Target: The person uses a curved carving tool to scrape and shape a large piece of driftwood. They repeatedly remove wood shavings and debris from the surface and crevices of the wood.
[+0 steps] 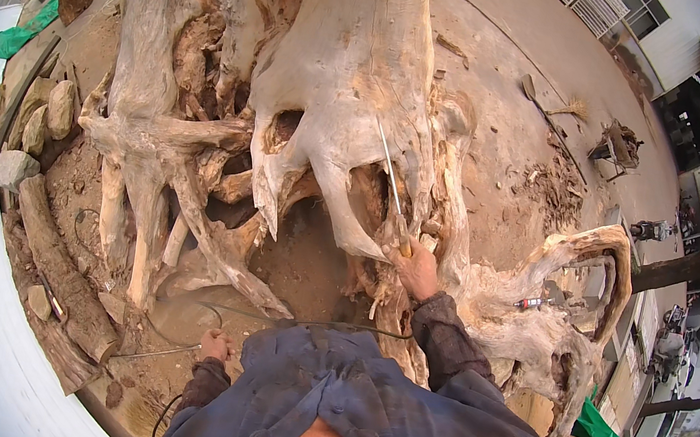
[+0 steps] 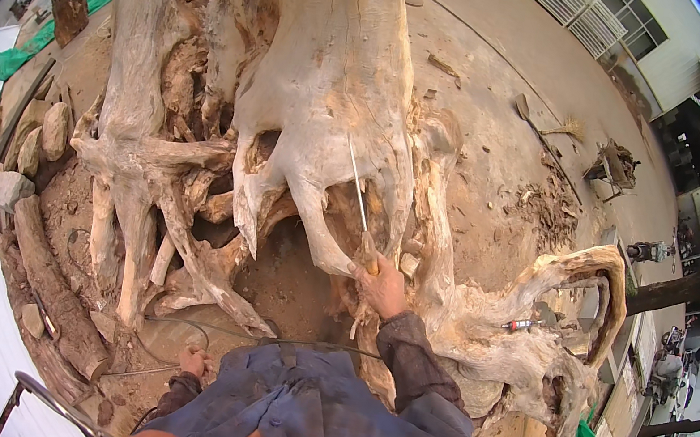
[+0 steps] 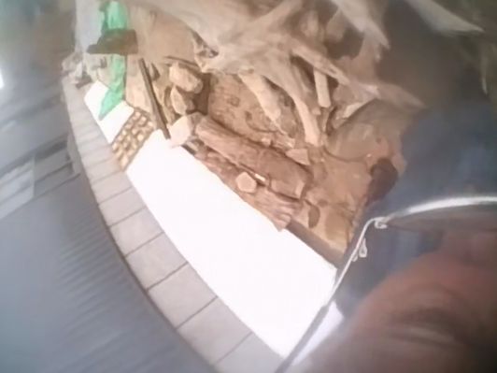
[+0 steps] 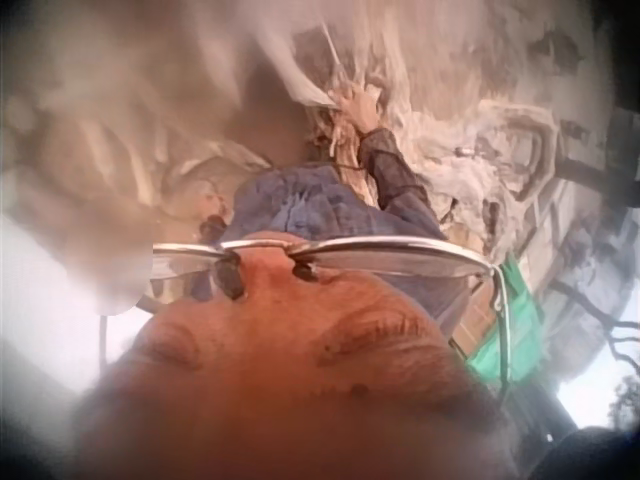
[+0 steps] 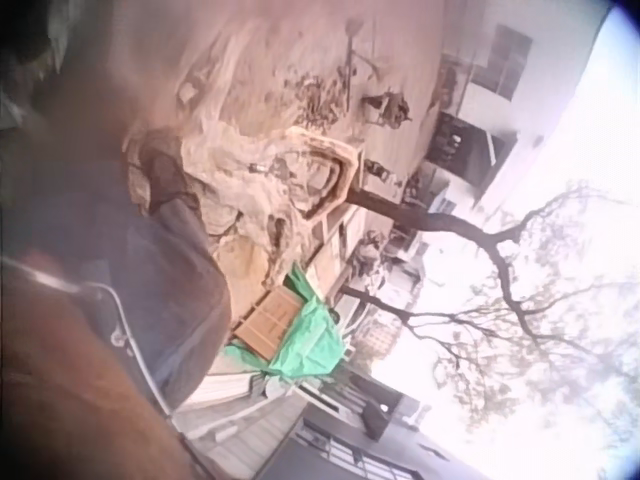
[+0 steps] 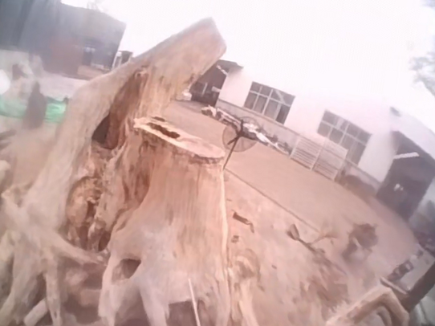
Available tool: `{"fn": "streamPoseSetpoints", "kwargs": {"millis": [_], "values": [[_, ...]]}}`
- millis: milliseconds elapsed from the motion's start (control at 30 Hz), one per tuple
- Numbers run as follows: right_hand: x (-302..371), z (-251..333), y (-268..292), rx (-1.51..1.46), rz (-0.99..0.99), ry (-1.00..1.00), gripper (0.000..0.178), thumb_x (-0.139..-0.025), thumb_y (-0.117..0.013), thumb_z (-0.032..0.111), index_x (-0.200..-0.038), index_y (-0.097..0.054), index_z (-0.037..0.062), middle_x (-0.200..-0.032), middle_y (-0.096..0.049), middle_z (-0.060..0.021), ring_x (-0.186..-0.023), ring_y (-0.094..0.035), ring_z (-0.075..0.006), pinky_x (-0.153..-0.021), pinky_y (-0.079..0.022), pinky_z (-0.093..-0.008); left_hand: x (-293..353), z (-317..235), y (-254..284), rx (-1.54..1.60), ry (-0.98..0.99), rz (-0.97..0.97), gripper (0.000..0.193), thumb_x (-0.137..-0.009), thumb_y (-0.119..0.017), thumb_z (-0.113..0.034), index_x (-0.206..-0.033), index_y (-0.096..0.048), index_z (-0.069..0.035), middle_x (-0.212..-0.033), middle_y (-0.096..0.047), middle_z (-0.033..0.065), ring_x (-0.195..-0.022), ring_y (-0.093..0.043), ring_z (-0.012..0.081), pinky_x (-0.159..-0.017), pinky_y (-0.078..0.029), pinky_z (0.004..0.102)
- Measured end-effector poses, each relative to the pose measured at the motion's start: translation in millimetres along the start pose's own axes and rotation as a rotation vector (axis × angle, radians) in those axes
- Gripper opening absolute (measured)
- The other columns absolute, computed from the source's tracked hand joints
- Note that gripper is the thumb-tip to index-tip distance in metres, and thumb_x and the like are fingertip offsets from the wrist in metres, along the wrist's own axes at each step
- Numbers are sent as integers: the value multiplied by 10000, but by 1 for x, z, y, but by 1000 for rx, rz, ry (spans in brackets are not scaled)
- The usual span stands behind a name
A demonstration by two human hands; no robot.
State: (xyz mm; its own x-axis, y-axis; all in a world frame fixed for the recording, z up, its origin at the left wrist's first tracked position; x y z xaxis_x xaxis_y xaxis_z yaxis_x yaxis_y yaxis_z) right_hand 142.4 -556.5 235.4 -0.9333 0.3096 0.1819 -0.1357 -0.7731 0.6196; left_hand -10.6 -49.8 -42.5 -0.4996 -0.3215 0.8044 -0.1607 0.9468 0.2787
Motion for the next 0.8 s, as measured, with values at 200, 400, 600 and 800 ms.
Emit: {"fn": "streamPoseSetpoints", "kwargs": {"millis": [200, 400, 600, 800], "values": [[-42, 2, 17, 89, -262, 86, 467, -936, -728, 357, -1227, -600, 16, -909, -714, -185, -794, -699, -286, -718, -532, -393, 13, 20, 7, 120, 24, 9, 213, -916, -508, -11, -1119, -543, 46, -809, -687, 174, -527, -654, 227, -405, -510, 357], [-58, -8, 6, 149, -232, 165, 352, -929, -736, 230, -1159, -628, -13, -850, -710, -181, -730, -690, -278, -689, -535, -377, 1, 57, 15, 124, 103, -24, 207, -956, -505, -104, -1142, -503, -14, -885, -711, 191, -549, -681, 248, -394, -476, 379], [-85, 38, 26, 145, -271, 123, 351, -927, -741, 310, -985, -694, -33, -710, -665, -120, -641, -611, -177, -618, -502, -361, -8, 47, 13, 96, 115, 79, 197, -950, -470, -80, -1127, -518, -6, -804, -697, 197, -523, -667, 243, -360, -443, 365], [-106, 95, 81, -86, -306, -26, 430, -916, -722, 376, -933, -690, -53, -704, -648, -150, -658, -607, -276, -625, -477, -418, -4, 8, 3, 6, 23, 115, 214, -928, -417, -34, -1066, -579, -17, -709, -678, 181, -456, -627, 238, -337, -426, 365]]}}
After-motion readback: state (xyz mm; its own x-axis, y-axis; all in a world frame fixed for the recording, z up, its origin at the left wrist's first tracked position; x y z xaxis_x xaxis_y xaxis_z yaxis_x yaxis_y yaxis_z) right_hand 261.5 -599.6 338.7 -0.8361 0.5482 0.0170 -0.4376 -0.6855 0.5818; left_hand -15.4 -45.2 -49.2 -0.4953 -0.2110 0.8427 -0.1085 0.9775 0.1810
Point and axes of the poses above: each hand's wrist, its own x-axis away from the middle knuckle, its own y-axis out of the back of the hand, z = x × y, the point moved 5 cm from there along -x, towards the middle knuckle
